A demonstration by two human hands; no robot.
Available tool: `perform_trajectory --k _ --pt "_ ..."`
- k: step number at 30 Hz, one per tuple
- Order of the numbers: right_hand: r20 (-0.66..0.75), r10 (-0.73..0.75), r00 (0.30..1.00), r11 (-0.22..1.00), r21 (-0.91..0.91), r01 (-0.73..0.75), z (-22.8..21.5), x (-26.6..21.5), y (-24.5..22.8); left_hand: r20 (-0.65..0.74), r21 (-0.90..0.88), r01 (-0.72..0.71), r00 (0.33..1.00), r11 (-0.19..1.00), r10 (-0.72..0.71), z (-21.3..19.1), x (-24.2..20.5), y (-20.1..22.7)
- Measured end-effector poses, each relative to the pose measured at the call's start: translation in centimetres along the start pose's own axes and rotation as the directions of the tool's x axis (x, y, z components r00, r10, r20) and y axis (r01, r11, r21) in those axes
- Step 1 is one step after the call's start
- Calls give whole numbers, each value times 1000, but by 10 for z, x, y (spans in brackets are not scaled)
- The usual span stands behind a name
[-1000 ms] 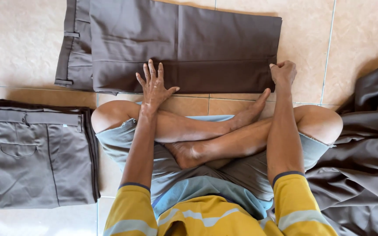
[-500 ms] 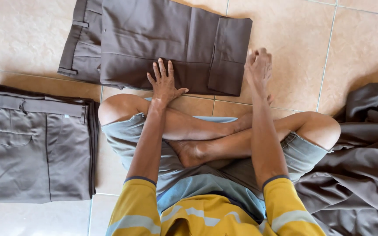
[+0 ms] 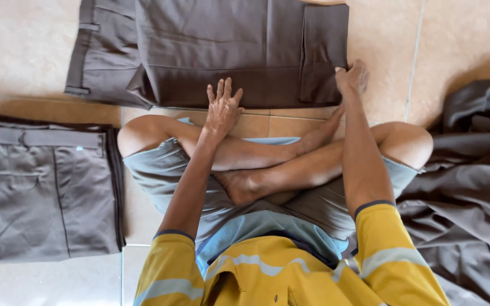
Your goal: Folding brown trousers into neat squares while sitting on the floor.
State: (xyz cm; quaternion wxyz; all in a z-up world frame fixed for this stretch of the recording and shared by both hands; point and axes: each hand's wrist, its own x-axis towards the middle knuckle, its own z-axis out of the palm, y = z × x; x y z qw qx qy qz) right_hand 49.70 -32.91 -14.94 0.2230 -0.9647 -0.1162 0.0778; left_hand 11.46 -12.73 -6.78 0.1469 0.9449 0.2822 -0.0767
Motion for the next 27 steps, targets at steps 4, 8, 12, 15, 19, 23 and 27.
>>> perform_trajectory --k 4,8,12,15,19,23,27 --pt "-8 -70 997 994 -90 69 -46 -28 -12 -271 -100 -179 951 979 147 42 21 37" --pt "18 -439 899 898 -35 439 -62 -104 -68 -381 57 -328 866 943 324 74 28 63" --pt "120 -477 871 862 -128 490 -41 -115 -90 -406 72 -379 834 923 374 63 30 59" --pt "107 -429 897 859 -260 442 -12 -108 -86 -481 83 -429 773 900 413 51 27 62" --pt "116 -393 912 887 -213 410 -12 -101 -78 -515 74 -432 756 899 405 55 29 65" --pt "38 -437 899 895 -81 438 -5 -88 -66 -459 44 -406 803 913 379 41 21 69" --pt "21 -446 895 859 -270 435 -13 -102 -84 -431 -2 -378 836 926 340 44 16 74"
